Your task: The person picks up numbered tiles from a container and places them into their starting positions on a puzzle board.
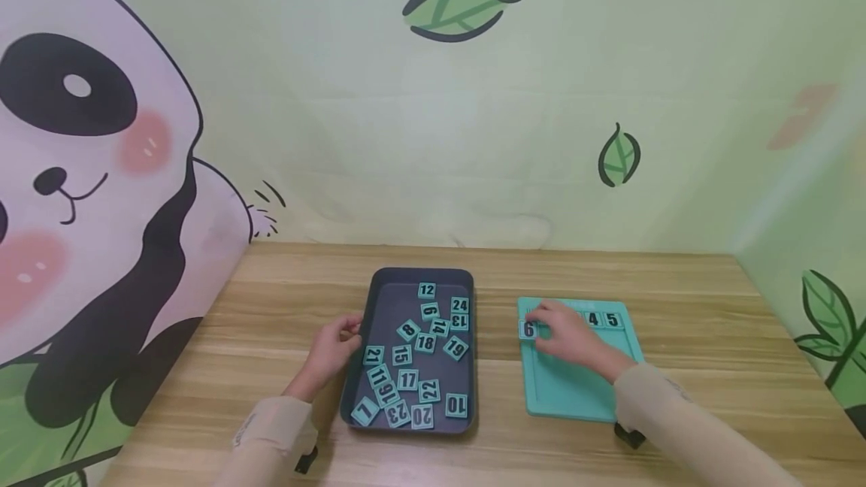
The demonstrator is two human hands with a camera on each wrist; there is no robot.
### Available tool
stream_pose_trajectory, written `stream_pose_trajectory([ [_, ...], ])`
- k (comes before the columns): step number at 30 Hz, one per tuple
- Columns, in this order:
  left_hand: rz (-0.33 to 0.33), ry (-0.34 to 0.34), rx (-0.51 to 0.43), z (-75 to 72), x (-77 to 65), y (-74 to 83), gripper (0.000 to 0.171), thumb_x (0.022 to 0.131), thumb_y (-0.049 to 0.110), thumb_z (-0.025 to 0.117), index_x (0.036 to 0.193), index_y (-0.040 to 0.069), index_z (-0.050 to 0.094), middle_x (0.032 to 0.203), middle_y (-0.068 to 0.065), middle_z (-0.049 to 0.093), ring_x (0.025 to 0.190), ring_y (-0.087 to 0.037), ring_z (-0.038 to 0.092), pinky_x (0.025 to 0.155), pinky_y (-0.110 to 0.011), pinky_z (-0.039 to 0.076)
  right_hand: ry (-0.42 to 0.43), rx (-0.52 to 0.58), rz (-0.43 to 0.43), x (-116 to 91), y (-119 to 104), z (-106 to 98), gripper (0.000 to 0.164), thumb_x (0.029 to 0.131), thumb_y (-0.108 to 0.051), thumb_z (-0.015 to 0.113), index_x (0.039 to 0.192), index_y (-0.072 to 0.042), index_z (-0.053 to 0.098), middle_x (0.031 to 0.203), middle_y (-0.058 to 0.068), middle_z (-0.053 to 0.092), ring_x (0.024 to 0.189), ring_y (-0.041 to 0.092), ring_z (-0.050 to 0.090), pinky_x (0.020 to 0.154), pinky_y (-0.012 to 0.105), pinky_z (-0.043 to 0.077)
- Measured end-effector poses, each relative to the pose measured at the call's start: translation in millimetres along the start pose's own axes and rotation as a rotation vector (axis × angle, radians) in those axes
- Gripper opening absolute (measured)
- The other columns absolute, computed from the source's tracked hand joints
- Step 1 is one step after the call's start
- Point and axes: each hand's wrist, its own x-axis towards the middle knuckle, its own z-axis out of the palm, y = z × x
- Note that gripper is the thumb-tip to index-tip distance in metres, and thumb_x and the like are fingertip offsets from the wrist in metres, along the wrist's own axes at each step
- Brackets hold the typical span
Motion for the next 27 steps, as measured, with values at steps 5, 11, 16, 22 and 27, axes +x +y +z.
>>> stream_pose_trajectory([
  [5,0.001,0.002,-0.002,0.0,-0.5,-0.1,0.037,0.080,-0.001,0.051,0.117,-0.002,0.052,0.099,-0.016,0.055,0.086,-0.023,0.058,0.063,-0.028,0.049,-0.014,-0.012,0.041,-5,12,3,0.037,0.069,-0.014,0.065,0.105,-0.007,0.062,0.099,0.004,0.057,0.090,0.019,0.052,0.078,0.037,0.047],
  [11,0.004,0.003,0.004,-0.3,-2.0,1.2,0.036,0.080,-0.001,0.051,0.117,-0.002,0.053,0.098,-0.016,0.055,0.085,-0.023,0.058,0.062,-0.028,0.049,-0.026,-0.019,0.074,-7,20,8,0.036,0.068,-0.015,0.066,0.104,-0.009,0.062,0.097,0.003,0.057,0.090,0.019,0.053,0.079,0.038,0.047],
  [16,0.001,0.006,0.006,-0.3,-3.3,2.4,0.036,0.081,-0.001,0.051,0.117,-0.001,0.053,0.099,-0.016,0.055,0.085,-0.022,0.057,0.062,-0.027,0.049,-0.030,-0.026,0.094,-8,24,13,0.037,0.068,-0.015,0.066,0.104,-0.010,0.063,0.097,0.003,0.056,0.089,0.019,0.052,0.078,0.038,0.047],
  [22,-0.012,0.002,0.013,-0.2,-3.6,4.0,0.036,0.082,0.000,0.051,0.118,-0.001,0.052,0.100,-0.016,0.055,0.088,-0.024,0.057,0.063,-0.028,0.049,-0.030,-0.029,0.123,-7,25,16,0.036,0.069,-0.014,0.065,0.104,-0.010,0.063,0.091,0.000,0.053,0.081,0.014,0.048,0.069,0.030,0.045],
  [27,-0.027,0.002,0.008,-0.6,-3.4,5.2,0.036,0.082,0.001,0.051,0.118,0.000,0.052,0.101,-0.016,0.055,0.089,-0.024,0.057,0.064,-0.028,0.049,-0.029,-0.022,0.137,-6,26,17,0.035,0.071,-0.014,0.065,0.105,-0.011,0.063,0.090,0.000,0.053,0.079,0.013,0.048,0.068,0.030,0.045],
])
